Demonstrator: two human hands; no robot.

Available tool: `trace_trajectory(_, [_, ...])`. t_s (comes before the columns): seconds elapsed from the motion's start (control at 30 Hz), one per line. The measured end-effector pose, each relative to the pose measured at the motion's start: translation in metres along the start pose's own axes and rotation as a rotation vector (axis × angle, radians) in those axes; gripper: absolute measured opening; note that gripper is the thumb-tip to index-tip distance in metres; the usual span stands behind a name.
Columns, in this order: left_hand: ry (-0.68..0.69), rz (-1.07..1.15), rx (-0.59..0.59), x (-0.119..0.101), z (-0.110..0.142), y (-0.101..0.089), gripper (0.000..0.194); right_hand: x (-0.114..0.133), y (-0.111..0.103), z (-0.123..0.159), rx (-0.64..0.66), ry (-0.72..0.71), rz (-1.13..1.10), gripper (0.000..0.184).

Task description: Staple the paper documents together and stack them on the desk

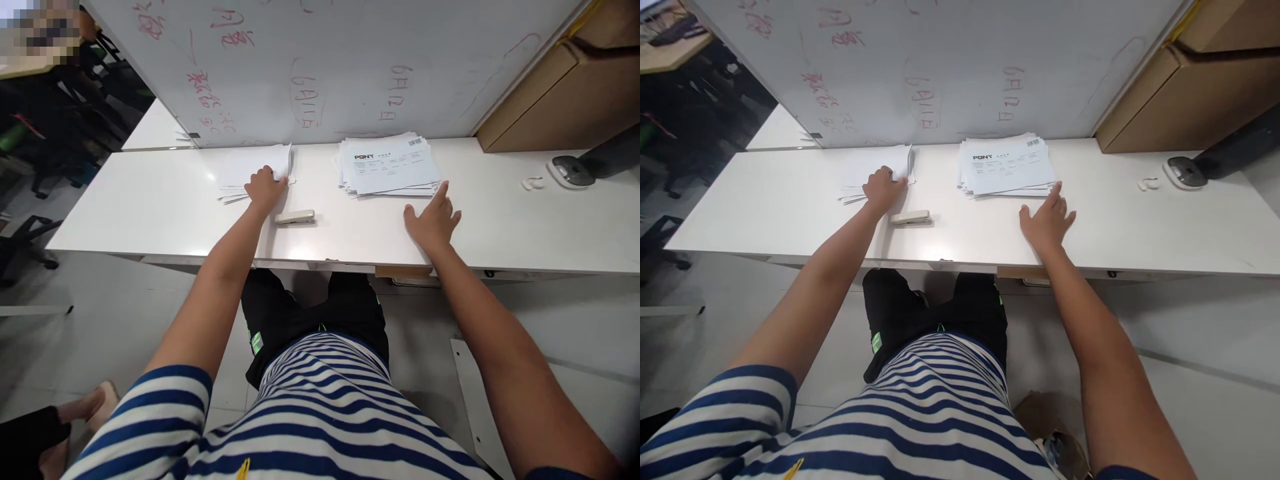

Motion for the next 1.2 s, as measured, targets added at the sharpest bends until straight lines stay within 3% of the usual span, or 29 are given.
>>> trace_trajectory(0.47, [0.161,-0.108,0.043,0.032,-0.021,-0.018,0.043,0.003,-0.003,0.001,0.003,0.01,-0.016,0.087])
trace_trajectory(0.77, [0.02,-0.071,-0.067,0.051,-0.01,-0.032,0.042,0.001,0.0,0.0,0.009,-0.003,-0.009,0.086])
trace_trajectory(1.07, [-0.011,-0.068,-0.111,0.05,0.01,-0.063,0.042,0.002,-0.001,0.002,0.034,0.005,-0.019,0.088])
trace_trajectory(1.2, [-0.007,-0.069,-0.19,0.049,0.013,-0.08,0.039,0.002,-0.004,0.001,0.045,0.015,-0.036,0.088])
Point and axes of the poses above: each hand's wrist, its own z-axis away from the middle knuckle, its own y-axis out of the palm, x = y × z, the point moved 3 cm from there along -z, towards the middle knuckle, and after that the axes turned 9 degrees about -x, right-handed, at the moved point
